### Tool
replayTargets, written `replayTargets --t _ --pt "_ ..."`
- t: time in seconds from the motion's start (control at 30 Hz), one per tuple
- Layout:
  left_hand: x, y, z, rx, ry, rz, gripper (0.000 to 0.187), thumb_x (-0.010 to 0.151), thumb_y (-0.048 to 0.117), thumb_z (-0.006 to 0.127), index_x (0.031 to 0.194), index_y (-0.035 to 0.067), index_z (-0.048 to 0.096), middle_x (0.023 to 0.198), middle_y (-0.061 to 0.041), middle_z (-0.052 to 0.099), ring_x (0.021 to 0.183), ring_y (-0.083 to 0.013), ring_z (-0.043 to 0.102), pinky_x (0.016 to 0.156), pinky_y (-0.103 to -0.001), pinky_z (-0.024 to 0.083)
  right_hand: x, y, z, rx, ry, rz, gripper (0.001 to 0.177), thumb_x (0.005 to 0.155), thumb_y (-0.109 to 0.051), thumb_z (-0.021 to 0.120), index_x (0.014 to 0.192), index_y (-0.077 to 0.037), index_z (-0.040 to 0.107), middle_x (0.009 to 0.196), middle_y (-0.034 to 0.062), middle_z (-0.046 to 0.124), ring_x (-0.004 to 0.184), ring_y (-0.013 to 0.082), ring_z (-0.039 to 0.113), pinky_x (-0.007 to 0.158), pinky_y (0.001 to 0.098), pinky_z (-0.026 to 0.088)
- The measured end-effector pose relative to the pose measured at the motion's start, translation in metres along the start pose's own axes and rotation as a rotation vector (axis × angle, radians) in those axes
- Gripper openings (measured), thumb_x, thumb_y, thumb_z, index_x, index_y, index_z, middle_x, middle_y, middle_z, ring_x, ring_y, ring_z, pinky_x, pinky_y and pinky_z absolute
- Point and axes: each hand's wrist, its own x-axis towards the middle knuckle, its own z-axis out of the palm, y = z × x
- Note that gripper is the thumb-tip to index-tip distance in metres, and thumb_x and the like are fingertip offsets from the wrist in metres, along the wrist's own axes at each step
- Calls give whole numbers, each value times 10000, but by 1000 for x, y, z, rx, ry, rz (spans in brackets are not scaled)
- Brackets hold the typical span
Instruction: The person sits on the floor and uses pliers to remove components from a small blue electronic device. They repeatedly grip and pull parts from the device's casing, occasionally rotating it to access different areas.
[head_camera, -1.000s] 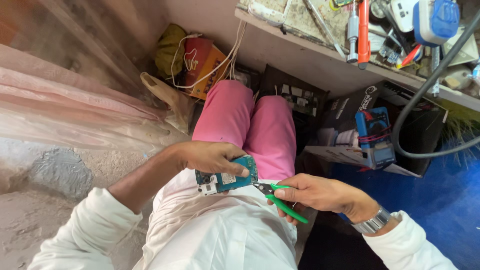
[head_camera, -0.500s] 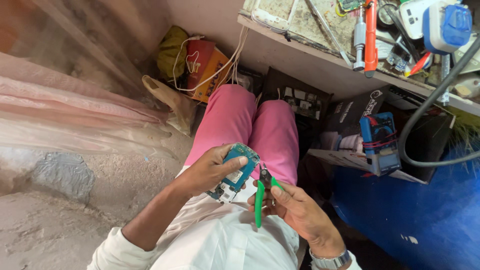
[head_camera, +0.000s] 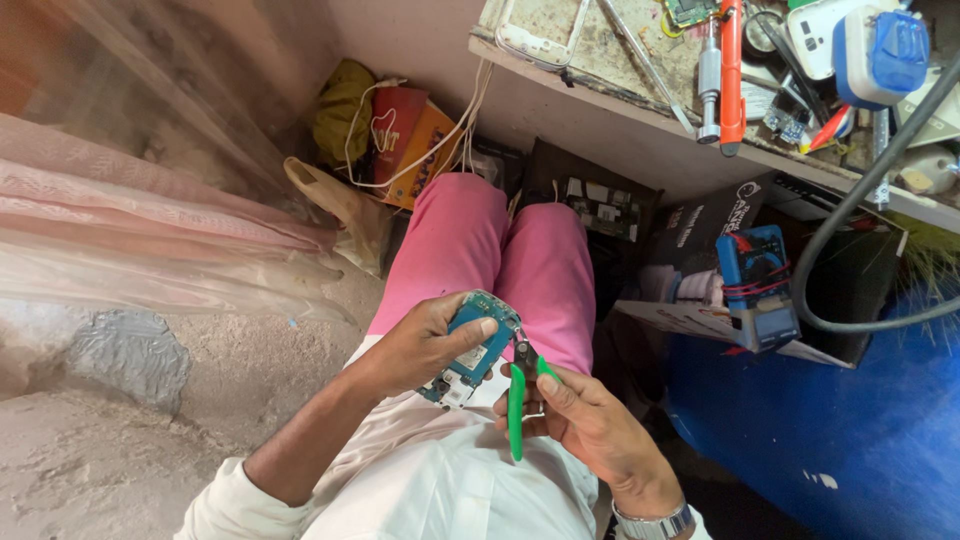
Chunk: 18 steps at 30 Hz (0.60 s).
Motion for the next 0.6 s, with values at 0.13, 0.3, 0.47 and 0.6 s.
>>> replayTargets --t 0.13,0.3,0.47,0.6 --pt "0 3 2 19 7 -20 246 1032 274 580 1115 60 668 819 34 642 674 -26 586 580 -223 518 1 7 -4 23 49 13 435 1039 -353 516 1164 33 675 989 127 744 884 233 735 785 405 608" --pt "0 5 1 3 -4 -63 254 1018 294 570 1119 76 653 799 -1 690 663 -50 643 560 -237 531 0 16 -7 65 92 9 399 1025 -343 535 1160 4 680 890 94 732 778 192 698 706 342 578" --pt "-2 5 -3 36 -41 -42 244 1024 289 578 1114 73 648 796 -4 701 672 -53 642 576 -242 534 0 16 -5 75 34 11 363 1031 -321 575 1181 2 642 917 87 705 801 172 678 724 322 560" --pt "-2 5 -9 62 -95 -14 255 1036 294 577 1112 65 657 789 5 690 666 -42 614 576 -239 519 -2 10 0 156 -63 72 407 949 -342 627 1201 -22 618 954 79 678 850 171 667 797 370 601"
